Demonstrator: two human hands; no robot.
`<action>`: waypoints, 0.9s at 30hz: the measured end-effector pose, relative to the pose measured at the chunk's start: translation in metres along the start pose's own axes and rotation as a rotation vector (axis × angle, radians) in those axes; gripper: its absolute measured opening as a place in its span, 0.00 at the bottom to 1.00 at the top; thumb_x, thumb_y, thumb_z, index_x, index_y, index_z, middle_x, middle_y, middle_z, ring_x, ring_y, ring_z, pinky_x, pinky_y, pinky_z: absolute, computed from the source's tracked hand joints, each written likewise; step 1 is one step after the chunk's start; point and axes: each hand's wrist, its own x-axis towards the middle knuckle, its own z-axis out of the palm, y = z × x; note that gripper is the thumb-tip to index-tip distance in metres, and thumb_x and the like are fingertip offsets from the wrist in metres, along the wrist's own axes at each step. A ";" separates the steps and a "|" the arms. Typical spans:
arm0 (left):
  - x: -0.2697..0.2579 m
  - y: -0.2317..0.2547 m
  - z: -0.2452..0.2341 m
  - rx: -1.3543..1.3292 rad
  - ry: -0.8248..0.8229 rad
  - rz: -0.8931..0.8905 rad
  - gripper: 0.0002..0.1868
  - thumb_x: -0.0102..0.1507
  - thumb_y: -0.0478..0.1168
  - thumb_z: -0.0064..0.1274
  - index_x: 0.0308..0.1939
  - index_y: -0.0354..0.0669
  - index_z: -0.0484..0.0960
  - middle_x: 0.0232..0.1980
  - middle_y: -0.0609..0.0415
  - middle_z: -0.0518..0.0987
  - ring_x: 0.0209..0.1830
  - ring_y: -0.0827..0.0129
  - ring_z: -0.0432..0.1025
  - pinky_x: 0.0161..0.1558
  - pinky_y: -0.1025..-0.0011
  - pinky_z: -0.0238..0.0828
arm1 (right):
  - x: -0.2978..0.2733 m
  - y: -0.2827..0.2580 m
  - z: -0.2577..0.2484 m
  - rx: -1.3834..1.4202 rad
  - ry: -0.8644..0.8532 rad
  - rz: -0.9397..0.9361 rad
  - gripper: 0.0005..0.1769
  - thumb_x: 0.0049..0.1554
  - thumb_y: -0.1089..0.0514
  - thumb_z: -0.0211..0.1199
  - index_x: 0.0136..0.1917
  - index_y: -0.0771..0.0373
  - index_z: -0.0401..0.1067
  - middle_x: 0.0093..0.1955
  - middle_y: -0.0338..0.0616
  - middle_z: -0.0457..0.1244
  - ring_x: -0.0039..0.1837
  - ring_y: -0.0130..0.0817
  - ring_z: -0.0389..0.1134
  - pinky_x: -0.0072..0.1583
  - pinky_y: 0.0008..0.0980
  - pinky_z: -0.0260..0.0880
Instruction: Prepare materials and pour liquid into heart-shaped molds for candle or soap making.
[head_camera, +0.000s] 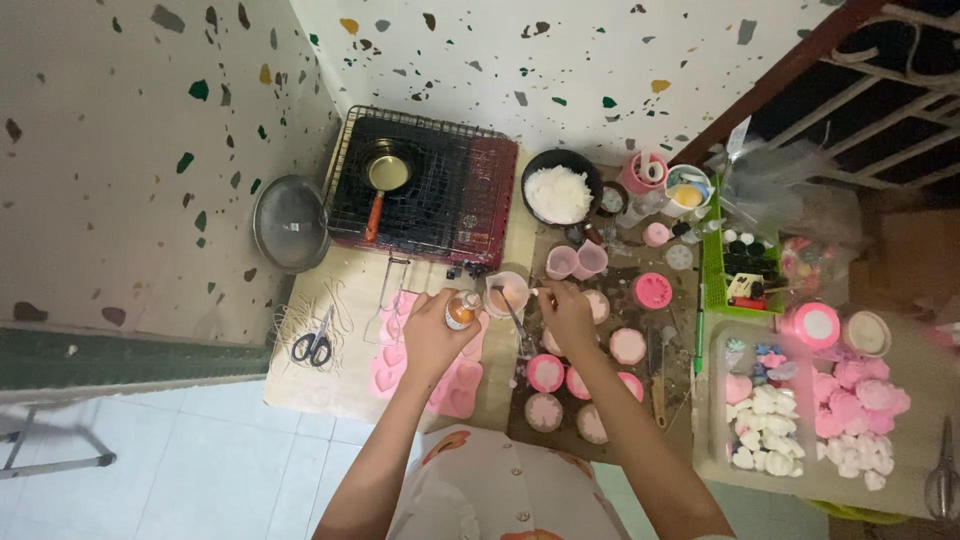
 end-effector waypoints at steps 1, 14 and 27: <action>-0.001 0.000 0.000 -0.001 0.001 0.003 0.21 0.47 0.45 0.68 0.42 0.46 0.82 0.35 0.52 0.82 0.39 0.57 0.73 0.40 0.61 0.73 | -0.002 0.009 0.004 -0.001 0.003 -0.001 0.10 0.55 0.59 0.66 0.48 0.67 0.75 0.42 0.56 0.67 0.40 0.54 0.70 0.44 0.48 0.69; 0.006 0.010 -0.008 -0.009 -0.023 0.055 0.22 0.45 0.44 0.68 0.41 0.47 0.81 0.37 0.55 0.83 0.40 0.58 0.72 0.41 0.62 0.72 | 0.000 -0.015 -0.094 0.462 0.186 0.342 0.09 0.60 0.57 0.66 0.52 0.64 0.79 0.39 0.34 0.68 0.38 0.21 0.65 0.41 0.25 0.65; 0.016 0.023 -0.013 0.059 -0.096 0.119 0.21 0.46 0.45 0.69 0.39 0.47 0.78 0.37 0.55 0.82 0.42 0.57 0.72 0.39 0.60 0.72 | -0.009 -0.108 -0.172 0.596 0.104 0.353 0.08 0.62 0.58 0.66 0.52 0.64 0.79 0.36 0.31 0.65 0.35 0.18 0.61 0.37 0.20 0.59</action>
